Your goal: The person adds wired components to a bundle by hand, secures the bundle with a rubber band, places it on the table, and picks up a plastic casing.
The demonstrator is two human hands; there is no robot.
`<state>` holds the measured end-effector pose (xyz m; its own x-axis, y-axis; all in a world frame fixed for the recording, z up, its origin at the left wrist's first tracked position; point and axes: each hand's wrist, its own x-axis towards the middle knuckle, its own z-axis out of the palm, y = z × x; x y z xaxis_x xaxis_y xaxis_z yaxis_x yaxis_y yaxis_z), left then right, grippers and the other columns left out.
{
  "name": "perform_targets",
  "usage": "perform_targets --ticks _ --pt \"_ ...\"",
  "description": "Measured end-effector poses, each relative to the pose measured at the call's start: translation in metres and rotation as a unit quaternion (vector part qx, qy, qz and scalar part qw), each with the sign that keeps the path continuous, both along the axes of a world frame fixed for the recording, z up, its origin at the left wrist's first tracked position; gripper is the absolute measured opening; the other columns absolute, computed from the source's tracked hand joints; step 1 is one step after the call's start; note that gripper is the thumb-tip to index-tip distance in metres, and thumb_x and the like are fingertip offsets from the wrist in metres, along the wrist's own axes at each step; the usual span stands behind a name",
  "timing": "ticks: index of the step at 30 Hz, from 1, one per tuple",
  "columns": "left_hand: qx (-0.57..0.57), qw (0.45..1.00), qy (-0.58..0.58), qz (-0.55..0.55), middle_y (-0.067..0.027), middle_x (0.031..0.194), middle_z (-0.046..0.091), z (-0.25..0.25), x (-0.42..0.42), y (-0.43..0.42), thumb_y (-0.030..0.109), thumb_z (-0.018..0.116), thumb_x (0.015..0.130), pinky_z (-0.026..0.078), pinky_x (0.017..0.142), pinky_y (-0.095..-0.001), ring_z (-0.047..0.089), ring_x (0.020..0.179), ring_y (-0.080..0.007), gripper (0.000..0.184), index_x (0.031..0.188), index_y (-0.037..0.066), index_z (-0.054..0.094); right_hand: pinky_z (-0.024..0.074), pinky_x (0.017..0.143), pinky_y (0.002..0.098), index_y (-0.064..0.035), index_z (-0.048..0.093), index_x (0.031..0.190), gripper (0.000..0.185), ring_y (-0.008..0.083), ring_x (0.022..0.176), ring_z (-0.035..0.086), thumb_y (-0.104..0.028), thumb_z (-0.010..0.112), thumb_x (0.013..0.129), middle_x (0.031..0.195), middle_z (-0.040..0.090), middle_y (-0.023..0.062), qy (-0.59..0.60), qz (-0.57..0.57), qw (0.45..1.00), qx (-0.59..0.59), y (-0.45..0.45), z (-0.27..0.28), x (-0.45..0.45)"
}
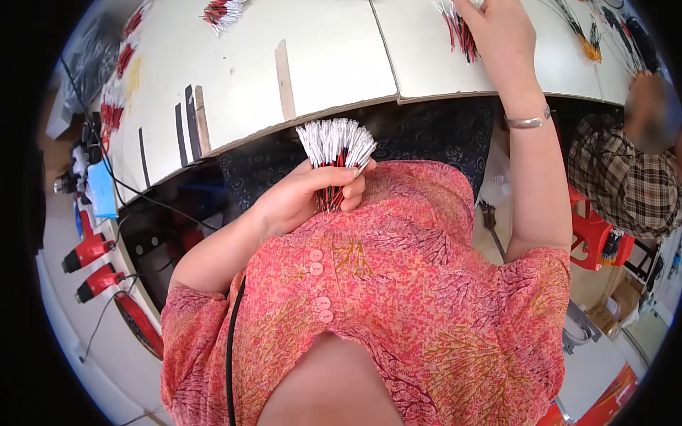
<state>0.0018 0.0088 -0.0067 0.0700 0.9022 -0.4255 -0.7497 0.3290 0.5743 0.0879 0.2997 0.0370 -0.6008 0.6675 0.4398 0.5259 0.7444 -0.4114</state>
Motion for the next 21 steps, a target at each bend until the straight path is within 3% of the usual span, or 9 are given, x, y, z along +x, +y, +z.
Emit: perform_targets --ticks 1,3,5,8,10,21 --pt "0.006 1.000 -0.004 -0.003 -0.0035 0.076 0.055 0.000 -0.001 0.001 0.018 0.060 0.093 0.042 0.064 -0.0279 0.053 0.070 -0.0144 0.031 0.116 -0.002 0.057 0.0445 0.061 0.0222 -0.0081 0.067 0.102 0.017 0.0032 0.069 0.052 -0.022 0.066 0.092 0.078 0.062 -0.0006 -0.002 0.000 1.000 -0.002 -0.009 0.002 0.003" --pt "0.004 1.000 -0.010 -0.004 -0.0034 0.076 0.055 -0.003 0.000 0.000 0.017 0.060 0.093 0.042 0.064 -0.0280 0.053 0.070 -0.0145 0.030 0.116 -0.002 0.057 0.0441 0.064 0.0220 -0.0066 0.068 0.102 0.016 0.0039 0.070 0.051 -0.018 0.067 0.091 0.083 0.062 -0.0020 0.140 0.020 0.987 -0.077 -0.031 0.012 0.012" --pt "0.001 1.000 -0.016 -0.005 -0.0033 0.076 0.055 -0.006 0.000 0.000 0.017 0.060 0.093 0.042 0.064 -0.0280 0.053 0.070 -0.0147 0.029 0.115 -0.001 0.057 0.0423 0.062 0.0229 -0.0025 0.064 0.092 0.006 0.0068 0.067 0.050 -0.008 0.064 0.091 0.083 0.065 0.0017 0.122 0.105 0.985 -0.060 -0.071 0.022 0.026" --pt "0.010 1.000 -0.027 0.000 -0.0032 0.077 0.055 -0.005 0.001 0.003 0.017 0.061 0.093 0.043 0.065 -0.0286 0.053 0.071 -0.0143 0.027 0.114 0.000 0.058 0.0398 0.055 0.0228 -0.0016 0.063 0.089 0.008 0.0090 0.059 0.049 -0.003 0.068 0.084 0.081 0.058 0.0028 0.086 0.237 0.950 -0.187 -0.118 0.015 0.038" --pt "-0.002 1.000 -0.022 -0.001 -0.0032 0.077 0.055 -0.003 0.001 0.004 0.017 0.060 0.093 0.043 0.065 -0.0288 0.053 0.071 -0.0142 0.027 0.114 0.000 0.058 0.0393 0.053 0.0240 -0.0011 0.063 0.090 0.009 0.0097 0.057 0.048 -0.004 0.069 0.084 0.081 0.057 0.0040 0.059 0.211 0.935 -0.279 -0.133 0.003 0.040" --pt "-0.009 1.000 -0.006 0.003 -0.0043 0.079 0.057 0.000 0.004 -0.001 0.017 0.060 0.093 0.045 0.066 -0.0291 0.054 0.071 -0.0138 0.017 0.101 0.003 0.055 0.0401 0.053 0.0261 -0.0021 0.062 0.088 0.011 0.0101 0.057 0.048 -0.008 0.070 0.083 0.079 0.058 0.0040 0.026 0.205 0.920 -0.334 -0.144 -0.010 0.036"
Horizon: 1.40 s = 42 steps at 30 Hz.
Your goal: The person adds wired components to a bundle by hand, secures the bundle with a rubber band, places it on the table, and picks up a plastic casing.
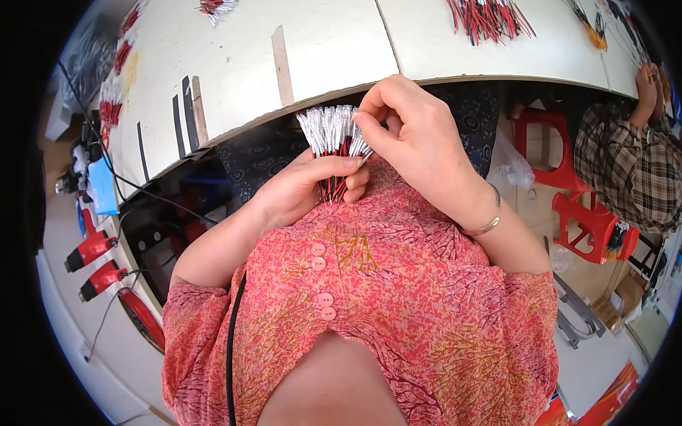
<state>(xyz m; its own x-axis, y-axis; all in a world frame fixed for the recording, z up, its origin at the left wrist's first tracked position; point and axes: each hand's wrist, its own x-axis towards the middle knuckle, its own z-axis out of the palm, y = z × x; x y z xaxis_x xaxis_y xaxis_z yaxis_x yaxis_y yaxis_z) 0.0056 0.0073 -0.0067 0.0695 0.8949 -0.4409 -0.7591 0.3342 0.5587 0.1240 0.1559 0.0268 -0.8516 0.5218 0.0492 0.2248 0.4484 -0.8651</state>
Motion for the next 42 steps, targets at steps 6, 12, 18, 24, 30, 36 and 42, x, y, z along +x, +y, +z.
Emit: perform_targets --ticks 6,12,18,24,30,36,42 --pt "-0.007 1.000 -0.010 0.001 -0.0028 0.077 0.058 0.006 0.000 0.002 0.017 0.062 0.092 0.046 0.065 -0.0275 0.056 0.069 -0.0116 0.015 0.097 0.003 0.058 0.0384 0.052 0.0241 -0.0016 0.061 0.088 0.010 0.0074 0.056 0.045 -0.007 0.069 0.084 0.077 0.057 0.0024 0.027 -0.052 0.996 -0.063 -0.001 0.002 -0.002" --pt "0.013 1.000 -0.008 -0.001 -0.0026 0.078 0.058 0.002 0.001 0.001 0.017 0.062 0.092 0.046 0.064 -0.0276 0.056 0.069 -0.0114 0.015 0.097 0.003 0.058 0.0373 0.052 0.0221 -0.0012 0.061 0.089 0.008 0.0045 0.057 0.044 -0.004 0.068 0.085 0.076 0.057 0.0002 0.028 -0.014 0.999 -0.039 -0.002 0.001 -0.001" --pt "0.011 1.000 -0.017 0.003 -0.0022 0.077 0.057 0.003 -0.001 0.003 0.017 0.062 0.092 0.046 0.064 -0.0275 0.055 0.069 -0.0112 0.015 0.097 0.004 0.058 0.0379 0.054 0.0212 -0.0017 0.060 0.088 0.008 0.0039 0.059 0.045 -0.002 0.067 0.085 0.078 0.057 -0.0011 0.056 -0.033 0.992 -0.111 0.001 -0.002 -0.002" --pt "0.021 1.000 -0.022 0.001 -0.0025 0.078 0.058 0.001 -0.002 0.003 0.017 0.062 0.092 0.045 0.065 -0.0271 0.055 0.069 -0.0112 0.016 0.098 0.003 0.058 0.0437 0.059 0.0256 -0.0029 0.060 0.088 0.009 0.0118 0.068 0.056 0.000 0.067 0.083 0.083 0.061 0.0031 0.144 0.007 0.986 0.083 0.002 -0.003 -0.005" --pt "0.015 1.000 -0.026 0.003 -0.0032 0.078 0.058 0.002 -0.003 0.004 0.016 0.061 0.092 0.046 0.065 -0.0274 0.055 0.069 -0.0117 0.015 0.100 0.003 0.058 0.0486 0.065 0.0234 -0.0005 0.058 0.095 0.005 0.0075 0.076 0.059 0.001 0.061 0.091 0.088 0.065 0.0054 0.188 -0.093 0.976 -0.051 -0.004 -0.005 0.007" --pt "0.021 1.000 -0.022 0.002 -0.0033 0.077 0.058 -0.003 -0.002 0.004 0.016 0.061 0.092 0.045 0.066 -0.0281 0.055 0.069 -0.0122 0.015 0.099 0.003 0.058 0.0421 0.063 0.0185 -0.0018 0.058 0.096 0.005 0.0049 0.068 0.051 -0.007 0.057 0.096 0.084 0.064 0.0025 0.219 -0.116 0.959 -0.134 0.050 0.024 0.010" --pt "0.011 1.000 -0.003 -0.018 -0.0034 0.074 0.058 -0.001 -0.002 0.002 0.016 0.060 0.093 0.045 0.065 -0.0285 0.055 0.069 -0.0130 0.013 0.096 0.004 0.058 0.0389 0.067 0.0189 -0.0018 0.062 0.099 0.013 0.0049 0.072 0.049 -0.014 0.059 0.096 0.086 0.062 -0.0009 0.115 -0.135 0.982 0.064 0.124 0.043 0.001"
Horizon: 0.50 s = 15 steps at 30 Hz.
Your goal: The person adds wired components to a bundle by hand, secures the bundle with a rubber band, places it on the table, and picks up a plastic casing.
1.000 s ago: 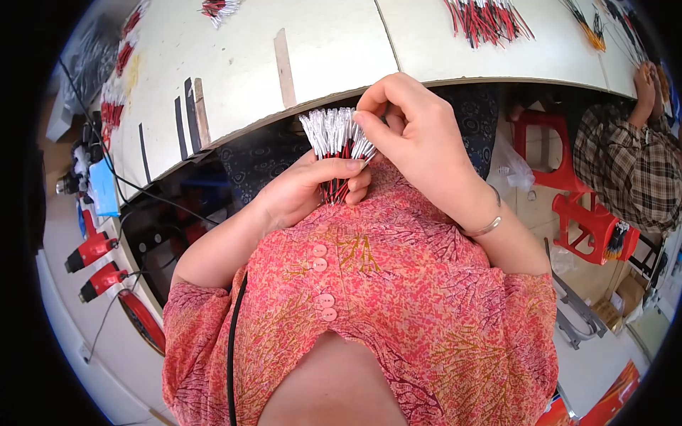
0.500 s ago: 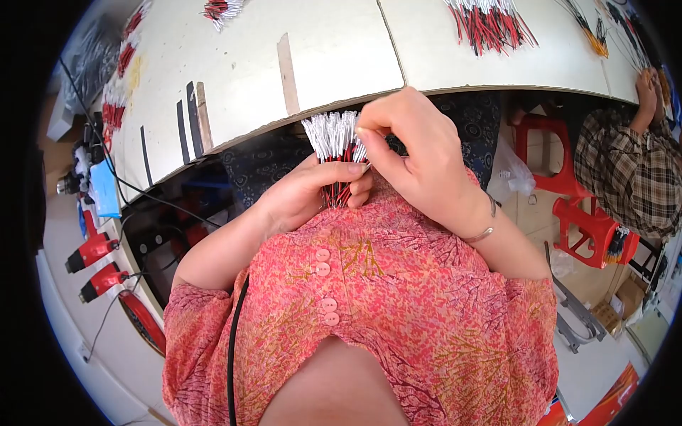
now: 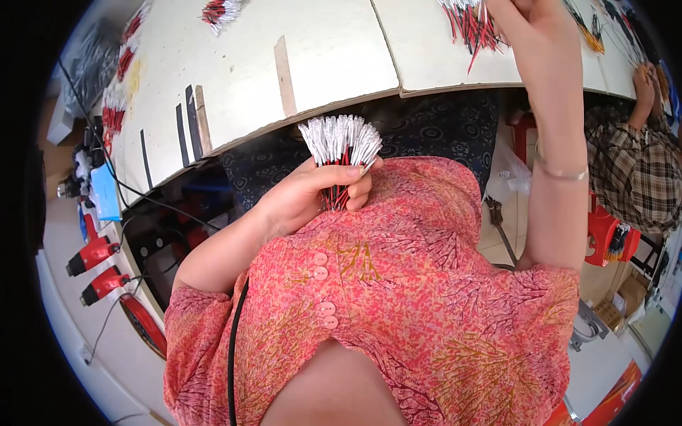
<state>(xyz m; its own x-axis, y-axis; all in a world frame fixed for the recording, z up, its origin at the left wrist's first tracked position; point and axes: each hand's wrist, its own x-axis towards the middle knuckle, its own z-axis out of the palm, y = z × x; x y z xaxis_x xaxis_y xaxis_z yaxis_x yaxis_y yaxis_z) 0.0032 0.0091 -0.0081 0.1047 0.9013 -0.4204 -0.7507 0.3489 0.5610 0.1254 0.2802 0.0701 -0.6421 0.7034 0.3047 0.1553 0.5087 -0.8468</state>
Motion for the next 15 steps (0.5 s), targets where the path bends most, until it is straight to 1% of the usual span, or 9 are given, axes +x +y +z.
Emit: perform_targets --ticks 1,2,4,5,8,11,12,14,15 --pt "0.001 1.000 -0.003 0.005 -0.0033 0.075 0.056 0.000 0.001 0.000 0.017 0.061 0.093 0.044 0.065 -0.0286 0.054 0.070 -0.0136 0.021 0.107 0.001 0.058 0.0398 0.067 0.0191 -0.0023 0.063 0.100 0.015 0.0048 0.072 0.050 -0.016 0.061 0.095 0.086 0.063 -0.0017 -0.014 -0.004 0.999 0.040 0.014 -0.003 -0.005" --pt "0.003 1.000 -0.006 0.010 -0.0032 0.075 0.054 0.000 0.002 0.000 0.018 0.061 0.093 0.042 0.064 -0.0287 0.052 0.070 -0.0142 0.032 0.118 -0.002 0.058 0.0398 0.067 0.0191 -0.0023 0.063 0.100 0.015 0.0048 0.072 0.050 -0.016 0.061 0.095 0.086 0.063 -0.0017 -0.013 -0.005 0.999 0.042 0.030 -0.010 -0.011" --pt "0.006 1.000 -0.003 0.008 -0.0032 0.075 0.054 0.002 0.002 -0.001 0.018 0.061 0.093 0.042 0.064 -0.0287 0.052 0.070 -0.0144 0.032 0.118 -0.002 0.057 0.0411 0.064 0.0209 -0.0059 0.064 0.103 0.017 0.0059 0.069 0.051 -0.020 0.063 0.094 0.083 0.063 -0.0023 -0.053 -0.017 0.971 0.234 0.052 -0.025 -0.023" --pt "0.006 1.000 -0.001 0.007 -0.0031 0.075 0.054 0.003 0.002 -0.001 0.018 0.062 0.093 0.042 0.064 -0.0287 0.052 0.070 -0.0145 0.032 0.118 -0.002 0.057 0.0411 0.064 0.0209 -0.0059 0.064 0.103 0.017 0.0059 0.069 0.051 -0.020 0.063 0.094 0.083 0.063 -0.0023 -0.052 -0.017 0.971 0.234 0.055 -0.030 -0.024" --pt "0.013 1.000 -0.004 0.006 -0.0032 0.075 0.054 0.000 0.002 -0.003 0.018 0.063 0.092 0.042 0.064 -0.0287 0.053 0.070 -0.0147 0.033 0.118 -0.002 0.057 0.0411 0.059 0.0234 -0.0103 0.065 0.106 0.018 0.0086 0.065 0.050 -0.021 0.063 0.093 0.079 0.060 0.0003 -0.169 -0.061 0.942 0.283 0.047 -0.035 -0.028" --pt "0.005 1.000 -0.003 0.008 -0.0033 0.075 0.054 0.001 -0.001 -0.003 0.017 0.063 0.091 0.043 0.064 -0.0285 0.053 0.071 -0.0149 0.033 0.118 -0.002 0.057 0.0433 0.062 0.0222 -0.0091 0.066 0.108 0.019 0.0070 0.069 0.053 -0.021 0.062 0.094 0.083 0.064 -0.0005 -0.165 -0.091 0.933 0.306 0.038 -0.035 -0.024" --pt "0.003 1.000 -0.005 0.007 -0.0033 0.075 0.054 0.001 -0.001 -0.002 0.017 0.063 0.091 0.043 0.064 -0.0285 0.053 0.071 -0.0149 0.033 0.118 -0.002 0.057 0.0433 0.062 0.0222 -0.0091 0.066 0.108 0.019 0.0070 0.069 0.053 -0.021 0.062 0.094 0.083 0.064 -0.0005 -0.166 -0.091 0.934 0.304 0.030 -0.033 -0.021" --pt "0.001 1.000 0.001 0.008 -0.0038 0.075 0.055 0.000 -0.002 -0.001 0.017 0.064 0.091 0.043 0.065 -0.0288 0.054 0.071 -0.0152 0.033 0.117 -0.002 0.057 0.0452 0.070 0.0201 -0.0050 0.067 0.110 0.023 0.0069 0.076 0.055 -0.020 0.061 0.094 0.089 0.065 -0.0007 -0.004 -0.060 0.987 0.147 -0.002 -0.024 -0.018" --pt "-0.001 1.000 0.000 0.008 -0.0038 0.075 0.055 -0.001 -0.002 -0.001 0.017 0.064 0.091 0.043 0.065 -0.0288 0.054 0.071 -0.0152 0.033 0.117 -0.002 0.057 0.0458 0.075 0.0212 -0.0019 0.066 0.111 0.024 0.0085 0.081 0.057 -0.019 0.058 0.095 0.093 0.066 0.0011 -0.025 -0.031 0.994 0.099 -0.020 -0.018 -0.013"
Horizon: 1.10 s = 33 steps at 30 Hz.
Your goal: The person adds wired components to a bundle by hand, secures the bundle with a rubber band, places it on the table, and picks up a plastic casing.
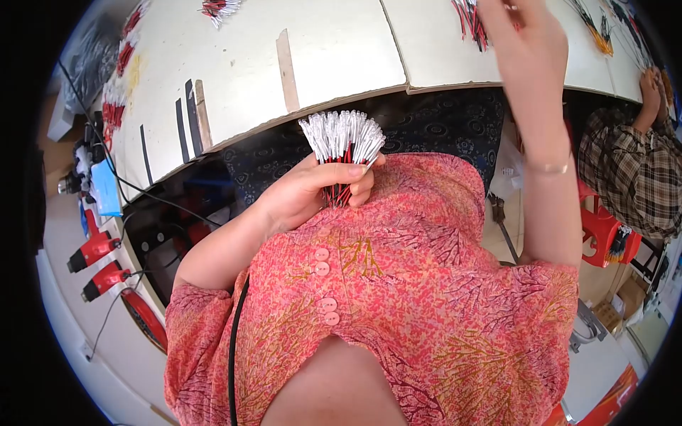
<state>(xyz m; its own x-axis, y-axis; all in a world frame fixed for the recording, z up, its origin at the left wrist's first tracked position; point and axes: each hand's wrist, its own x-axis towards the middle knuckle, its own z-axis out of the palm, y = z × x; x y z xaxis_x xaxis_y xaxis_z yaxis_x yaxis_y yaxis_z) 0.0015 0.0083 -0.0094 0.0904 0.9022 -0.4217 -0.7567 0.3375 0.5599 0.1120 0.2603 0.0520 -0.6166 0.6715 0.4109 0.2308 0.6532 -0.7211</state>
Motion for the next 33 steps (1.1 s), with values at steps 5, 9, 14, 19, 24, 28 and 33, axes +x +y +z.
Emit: perform_targets --ticks 5,9,14,19,24,28,33 --pt "0.016 0.999 0.044 -0.024 -0.0043 0.076 0.057 0.001 0.001 0.005 0.017 0.067 0.088 0.044 0.068 -0.0299 0.055 0.071 -0.0151 0.033 0.114 -0.002 0.058 0.0482 0.083 0.0261 0.0015 0.067 0.110 0.022 0.0146 0.093 0.062 -0.012 0.058 0.094 0.103 0.068 0.0083 0.028 0.253 0.958 -0.130 -0.069 -0.004 0.009" --pt "-0.023 0.997 0.072 -0.035 -0.0034 0.084 0.062 0.016 0.002 0.004 0.011 0.070 0.086 0.047 0.071 -0.0285 0.059 0.076 -0.0124 0.018 0.100 0.003 0.062 0.0478 0.094 0.0357 0.0017 0.059 0.124 0.036 0.0306 0.110 0.061 -0.019 0.057 0.095 0.122 0.063 0.0174 0.042 0.363 0.920 -0.142 -0.085 -0.018 0.006" --pt "0.025 0.987 0.135 -0.081 -0.0062 0.088 0.065 0.006 -0.001 -0.003 0.010 0.069 0.086 0.051 0.073 -0.0305 0.063 0.082 -0.0165 0.017 0.100 0.003 0.063 0.0378 0.107 0.0410 0.0008 0.051 0.136 0.075 0.0368 0.128 0.050 -0.061 0.042 0.094 0.138 0.053 0.0193 -0.061 0.436 0.894 -0.081 -0.107 -0.033 0.001" --pt "0.028 0.990 0.115 -0.070 -0.0040 0.085 0.063 0.014 0.006 0.003 0.010 0.069 0.087 0.049 0.071 -0.0294 0.061 0.079 -0.0132 0.015 0.099 0.003 0.062 0.0327 0.110 0.0362 0.0025 0.049 0.138 0.082 0.0238 0.129 0.050 -0.063 0.050 0.089 0.140 0.053 0.0153 0.007 0.388 0.866 -0.315 -0.091 -0.009 -0.003" --pt "0.052 0.968 0.242 -0.046 -0.0092 0.091 0.065 0.006 0.007 -0.006 0.012 0.067 0.084 0.052 0.076 -0.0310 0.063 0.088 -0.0183 0.022 0.102 -0.001 0.062 0.0390 0.107 0.0423 -0.0019 0.056 0.130 0.054 0.0341 0.123 0.053 -0.034 0.064 0.087 0.131 0.056 0.0180 -0.098 0.424 0.899 0.048 -0.114 -0.027 -0.007" --pt "0.030 0.967 0.242 -0.077 -0.0080 0.088 0.066 0.010 0.004 -0.008 0.014 0.068 0.084 0.051 0.074 -0.0303 0.063 0.086 -0.0162 0.019 0.096 -0.001 0.066 0.0535 0.077 0.0386 -0.0013 0.066 0.104 0.024 0.0313 0.090 0.065 -0.014 0.065 0.084 0.099 0.067 0.0136 0.006 0.391 0.920 0.003 -0.122 -0.038 -0.006" --pt "-0.008 0.950 0.291 -0.114 -0.0099 0.103 0.068 0.018 0.002 -0.009 0.019 0.070 0.086 0.051 0.082 -0.0313 0.063 0.097 -0.0170 0.029 0.107 0.000 0.067 0.0543 0.076 0.0386 0.0006 0.065 0.101 0.021 0.0322 0.089 0.066 -0.012 0.065 0.083 0.097 0.067 0.0156 -0.015 0.419 0.908 -0.010 -0.116 -0.033 -0.007"
